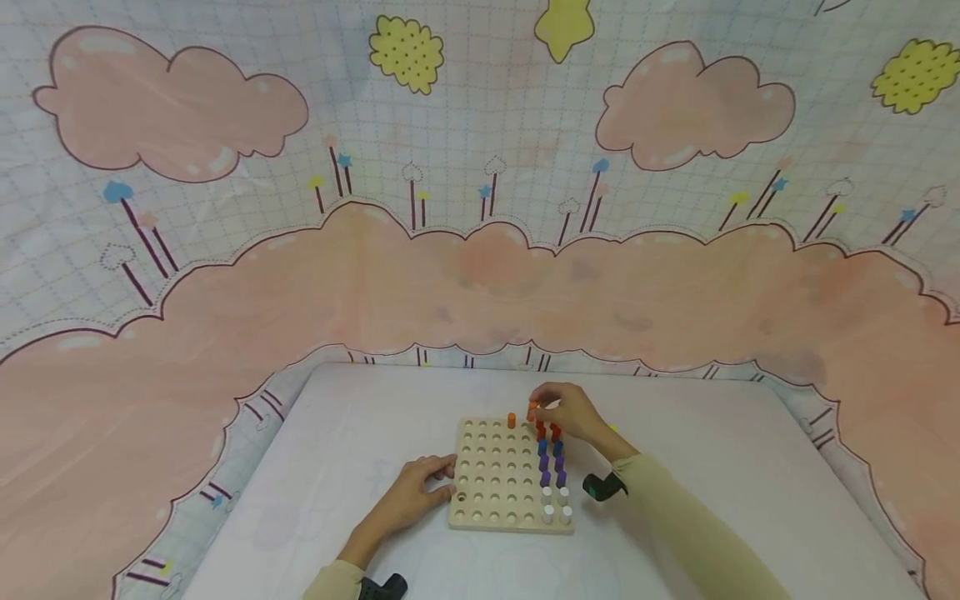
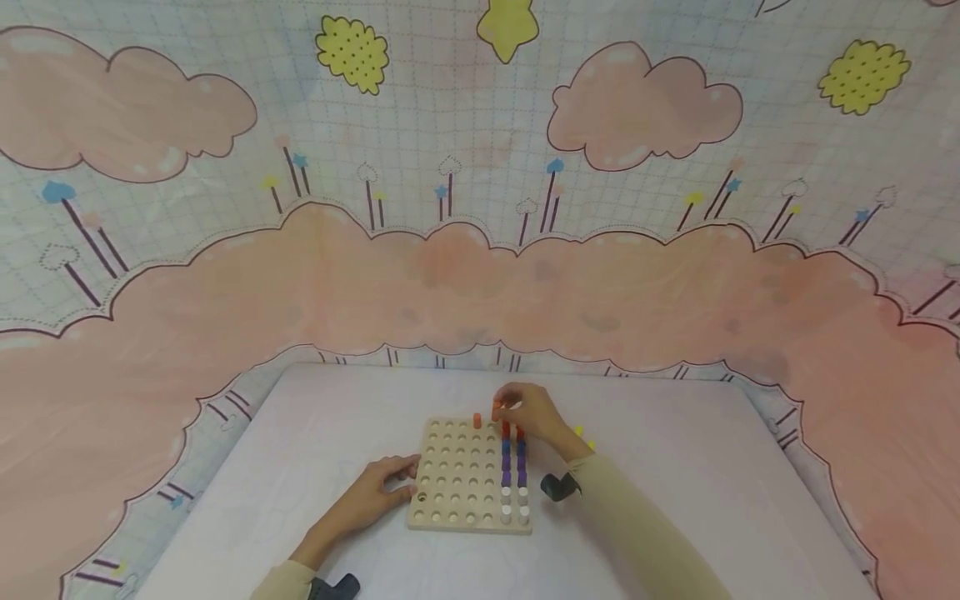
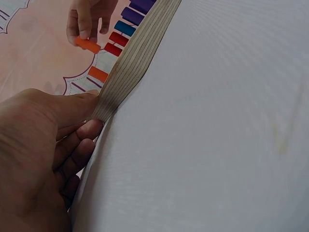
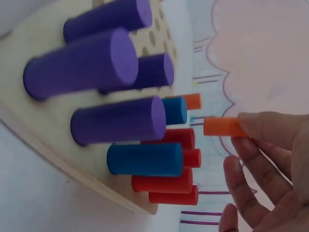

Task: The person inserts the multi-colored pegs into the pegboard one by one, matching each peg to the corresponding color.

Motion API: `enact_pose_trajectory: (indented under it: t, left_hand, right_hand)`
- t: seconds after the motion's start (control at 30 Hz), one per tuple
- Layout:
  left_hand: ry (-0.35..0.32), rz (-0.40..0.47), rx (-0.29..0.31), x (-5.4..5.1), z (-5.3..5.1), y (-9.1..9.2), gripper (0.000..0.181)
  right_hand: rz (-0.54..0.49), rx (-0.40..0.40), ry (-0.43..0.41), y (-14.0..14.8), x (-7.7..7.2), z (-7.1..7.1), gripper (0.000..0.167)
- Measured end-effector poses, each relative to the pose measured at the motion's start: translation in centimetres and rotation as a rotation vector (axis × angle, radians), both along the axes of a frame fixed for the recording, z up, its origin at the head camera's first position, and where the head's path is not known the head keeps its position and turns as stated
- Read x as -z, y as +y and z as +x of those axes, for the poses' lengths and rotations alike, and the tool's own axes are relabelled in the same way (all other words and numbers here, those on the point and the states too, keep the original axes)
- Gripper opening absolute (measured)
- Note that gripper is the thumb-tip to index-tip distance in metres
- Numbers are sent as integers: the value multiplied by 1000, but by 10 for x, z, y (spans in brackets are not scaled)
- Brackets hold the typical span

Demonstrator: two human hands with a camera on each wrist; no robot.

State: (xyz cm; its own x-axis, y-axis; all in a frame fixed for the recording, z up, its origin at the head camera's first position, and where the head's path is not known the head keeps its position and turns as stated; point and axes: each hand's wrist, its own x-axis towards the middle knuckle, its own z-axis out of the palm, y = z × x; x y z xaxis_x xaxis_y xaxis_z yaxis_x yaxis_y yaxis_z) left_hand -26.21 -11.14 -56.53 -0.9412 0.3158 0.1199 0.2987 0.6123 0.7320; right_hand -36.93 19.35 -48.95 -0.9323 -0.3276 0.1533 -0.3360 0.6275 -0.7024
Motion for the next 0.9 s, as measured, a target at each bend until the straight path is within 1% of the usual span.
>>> enact_pose_trajectory:
  t: [0.13, 0.2, 0.37, 0.57, 0.7, 0.9]
  left_hand:
    - [-3, 2, -2, 0, 0, 0, 50]
    - [-5, 7, -2, 0, 0, 0, 50]
    - [-3, 8, -1, -1, 1, 0, 49]
    - [-8, 7, 4, -1, 2, 0, 50]
    - [4, -8, 1, -1, 2, 0, 50]
    - [16, -9, -20, -4, 4, 2, 49]
  right_hand:
    - [34, -44, -3, -1, 3, -7, 12]
    - [42, -55, -22, -1, 5, -10, 11]
    - [62, -54, -74, -4, 9, -14, 11]
    - [74, -56, -103, -6, 12, -16, 11]
    - [76, -52, -118, -7, 13, -16, 11]
    - [77, -51, -138, -6, 15, -13, 11]
